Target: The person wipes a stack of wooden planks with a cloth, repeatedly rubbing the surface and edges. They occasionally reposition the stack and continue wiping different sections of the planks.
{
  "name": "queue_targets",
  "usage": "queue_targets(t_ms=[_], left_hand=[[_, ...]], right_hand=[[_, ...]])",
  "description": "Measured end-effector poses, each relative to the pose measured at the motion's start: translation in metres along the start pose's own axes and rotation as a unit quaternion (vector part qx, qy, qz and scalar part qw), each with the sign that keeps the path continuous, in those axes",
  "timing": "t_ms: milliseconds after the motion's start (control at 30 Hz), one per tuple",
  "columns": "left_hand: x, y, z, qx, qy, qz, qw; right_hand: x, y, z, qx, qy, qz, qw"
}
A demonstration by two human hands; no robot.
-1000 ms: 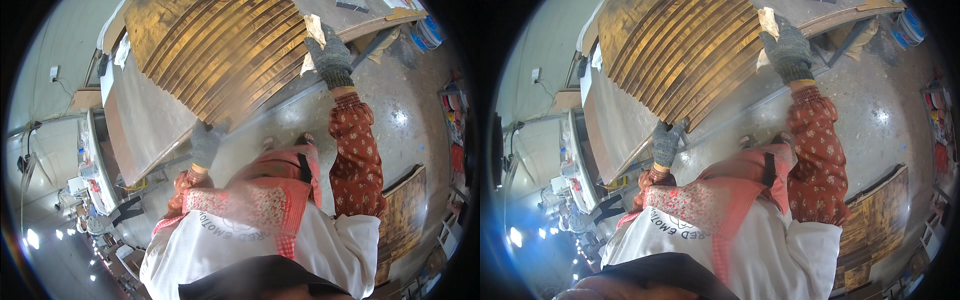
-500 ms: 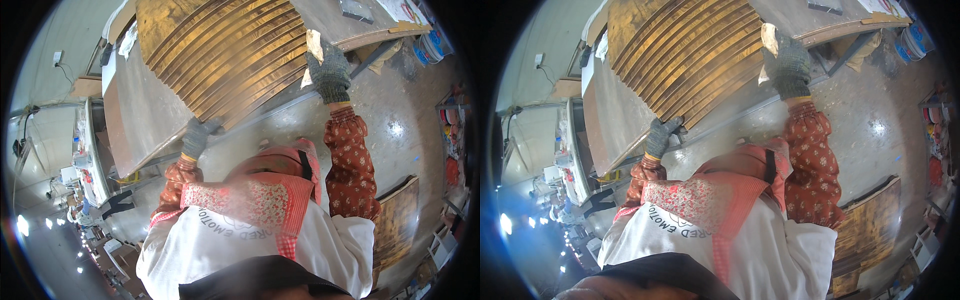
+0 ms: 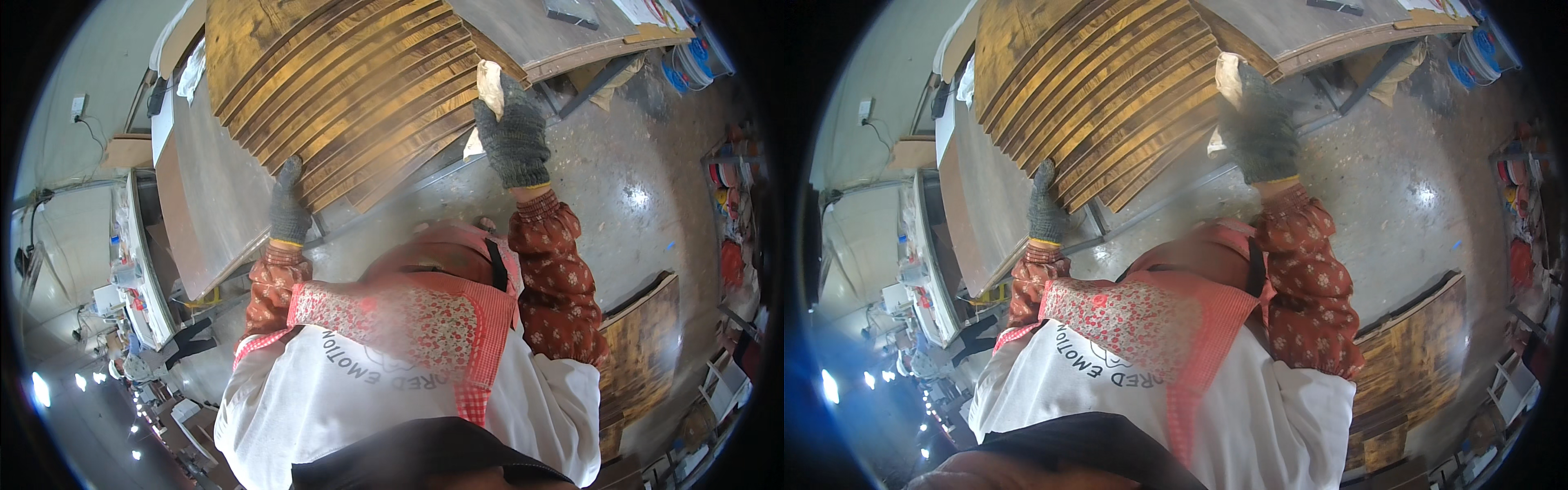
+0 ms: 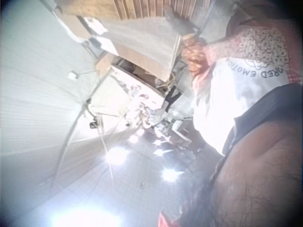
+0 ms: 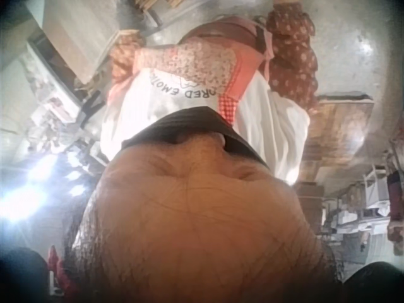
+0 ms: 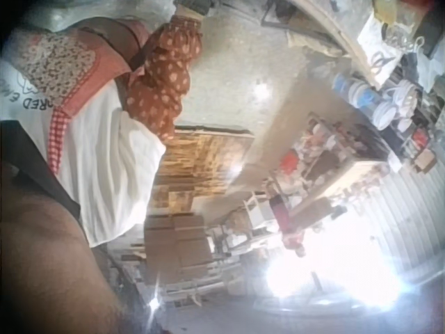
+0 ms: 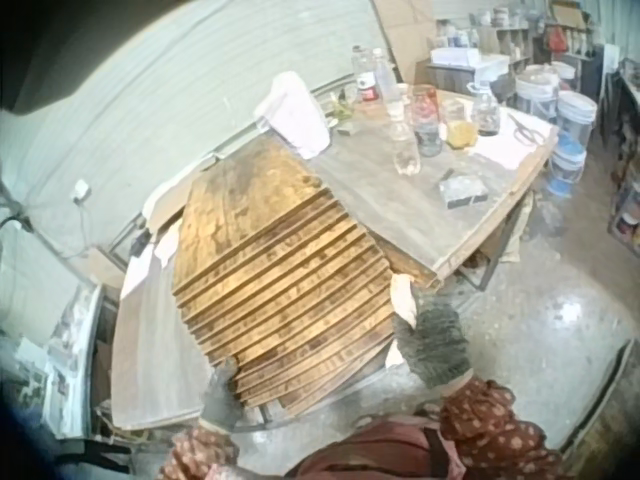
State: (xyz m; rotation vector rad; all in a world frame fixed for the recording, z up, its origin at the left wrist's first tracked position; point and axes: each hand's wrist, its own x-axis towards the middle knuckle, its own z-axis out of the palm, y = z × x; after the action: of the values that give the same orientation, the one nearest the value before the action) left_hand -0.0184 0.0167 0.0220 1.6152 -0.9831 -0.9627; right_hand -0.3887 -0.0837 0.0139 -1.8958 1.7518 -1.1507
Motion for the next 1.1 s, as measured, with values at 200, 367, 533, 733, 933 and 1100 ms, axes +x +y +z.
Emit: queue_targets(t_ms=[200,367,533,733,933,1100], left_hand=[[-0.007,0.016,0.024,-0.172,0.028,-0.114,0.978],[-0.005,-0.002,0.007,-0.07,0.005,-0.031,0.997],[-0.012,-0.021,-0.007,-0.075,-0.018,-0.05,0.996],[-0.034,-0.014,-0.003,0.09,-0.039,-0.007,0.995],[-0.034,0.008,-0.01,0.239,-0.119,0.028,0.963],[-0.023,0.03,-0.017,0.276,-0.189,-0.107,0.936]], right_hand=[[0.001,0.002,0.011,0.037,0.069,-0.04,0.996],[-0.001,0.011,0.009,0.023,-0.018,0.011,1.0],[0.016,0.012,0.002,0.043,0.047,-0.044,0.997],[0.033,0.004,-0.011,0.075,-0.014,0.048,0.996],[0.027,0.015,-0.023,0.302,0.011,0.193,0.933],[0.004,0.03,-0.026,0.433,0.11,0.296,0.844]])
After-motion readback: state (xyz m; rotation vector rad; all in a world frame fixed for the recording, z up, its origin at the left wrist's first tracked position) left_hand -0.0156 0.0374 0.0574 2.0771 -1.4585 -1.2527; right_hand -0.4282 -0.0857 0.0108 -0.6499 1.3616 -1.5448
